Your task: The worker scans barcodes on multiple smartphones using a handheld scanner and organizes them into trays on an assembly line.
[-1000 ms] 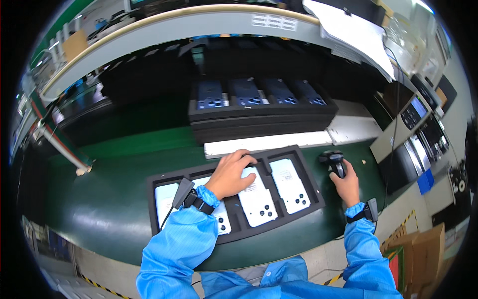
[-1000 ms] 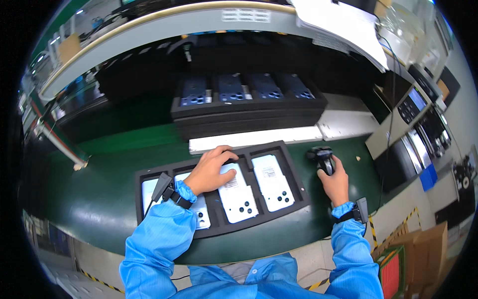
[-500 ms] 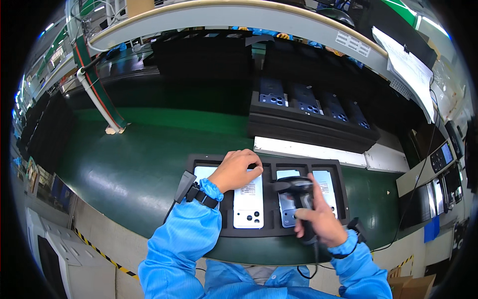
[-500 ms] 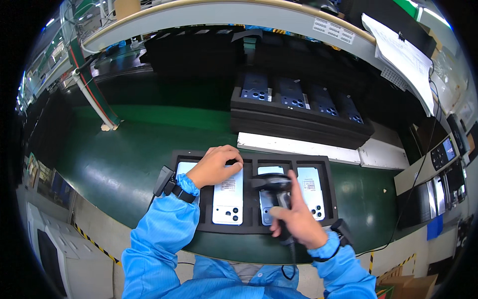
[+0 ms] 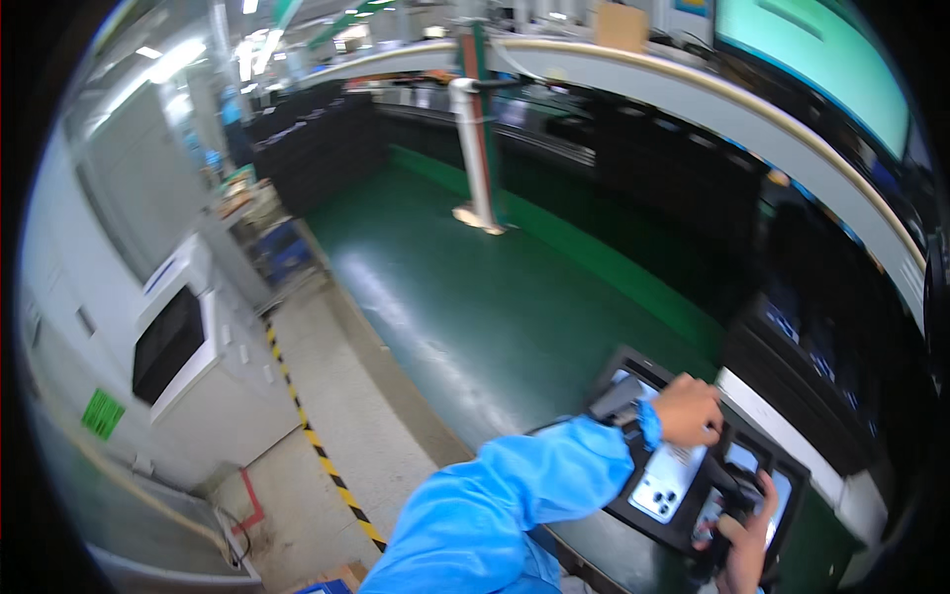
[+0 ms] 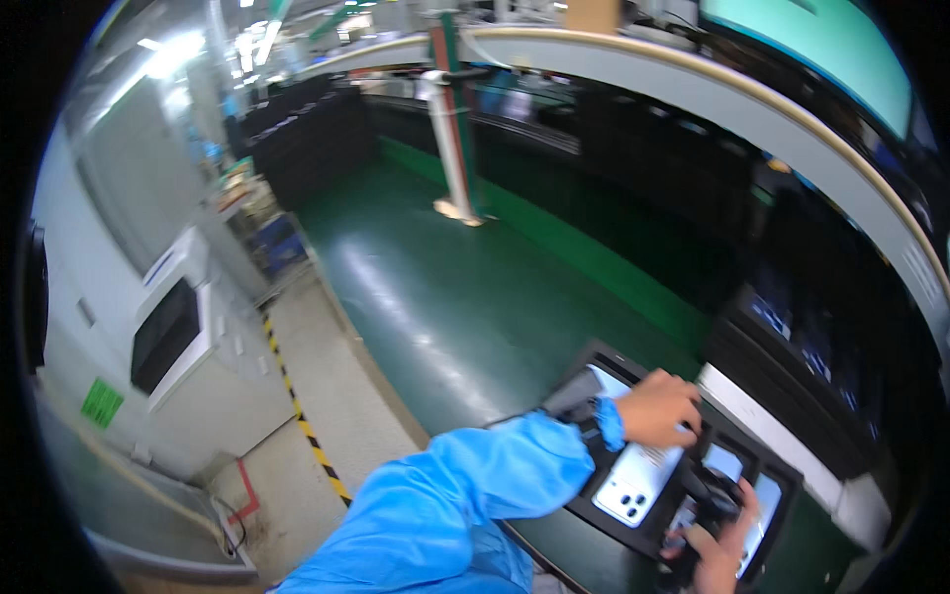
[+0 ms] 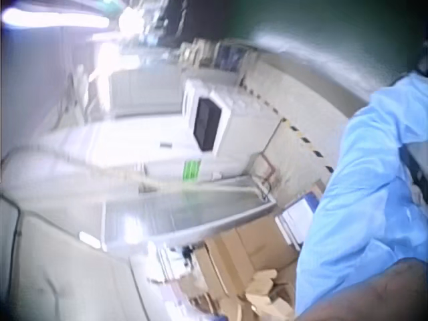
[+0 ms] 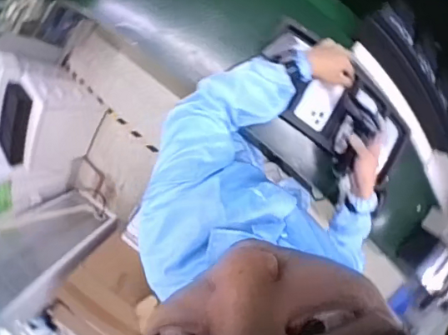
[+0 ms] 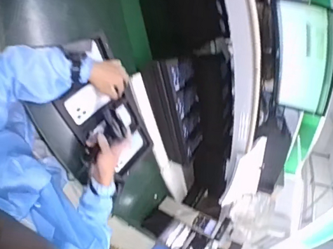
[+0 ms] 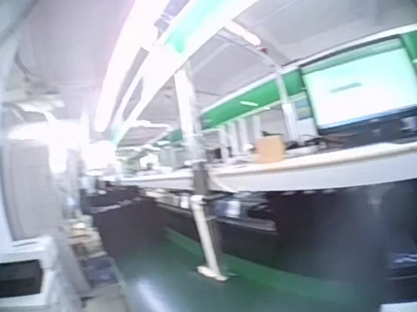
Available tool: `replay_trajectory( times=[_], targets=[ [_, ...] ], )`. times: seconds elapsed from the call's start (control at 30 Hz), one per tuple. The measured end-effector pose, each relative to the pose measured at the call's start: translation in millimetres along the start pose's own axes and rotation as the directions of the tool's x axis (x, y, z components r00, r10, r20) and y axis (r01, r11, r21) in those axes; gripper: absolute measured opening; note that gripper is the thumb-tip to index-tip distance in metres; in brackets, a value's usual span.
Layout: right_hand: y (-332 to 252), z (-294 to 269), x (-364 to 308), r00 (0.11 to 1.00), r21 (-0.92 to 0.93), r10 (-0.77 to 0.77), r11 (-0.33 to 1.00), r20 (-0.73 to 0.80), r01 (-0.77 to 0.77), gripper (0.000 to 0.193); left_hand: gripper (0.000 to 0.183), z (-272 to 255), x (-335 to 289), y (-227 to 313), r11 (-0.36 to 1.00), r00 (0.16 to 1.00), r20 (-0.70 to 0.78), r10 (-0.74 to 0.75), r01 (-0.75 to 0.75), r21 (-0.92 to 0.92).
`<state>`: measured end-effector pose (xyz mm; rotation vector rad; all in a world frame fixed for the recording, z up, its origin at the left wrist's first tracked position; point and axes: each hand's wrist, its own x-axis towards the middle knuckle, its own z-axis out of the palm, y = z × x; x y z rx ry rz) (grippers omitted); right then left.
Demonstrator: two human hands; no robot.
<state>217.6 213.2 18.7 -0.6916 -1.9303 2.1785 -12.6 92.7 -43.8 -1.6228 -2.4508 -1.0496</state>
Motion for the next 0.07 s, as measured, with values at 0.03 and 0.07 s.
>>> replay_trajectory(
  times=[0.03, 0.07],
  targets=[
    [10.9, -22.5, 8.8, 0.998, -0.046, -0.055, 0.997, 0.014, 0.055, 0.091, 0.024, 2.7, -2.1, -4.5, 1.0, 0.999, -0.028, 0.018, -0.018, -0.002],
    [11.5, -14.9, 17.4, 0.997, -0.035, -0.06, 0.997, 0.049, 0.062, 0.091, 0.026, -0.3, -3.4, -5.9, 0.999, 1.0, 0.004, 0.004, -0.003, -0.042]
  ],
)
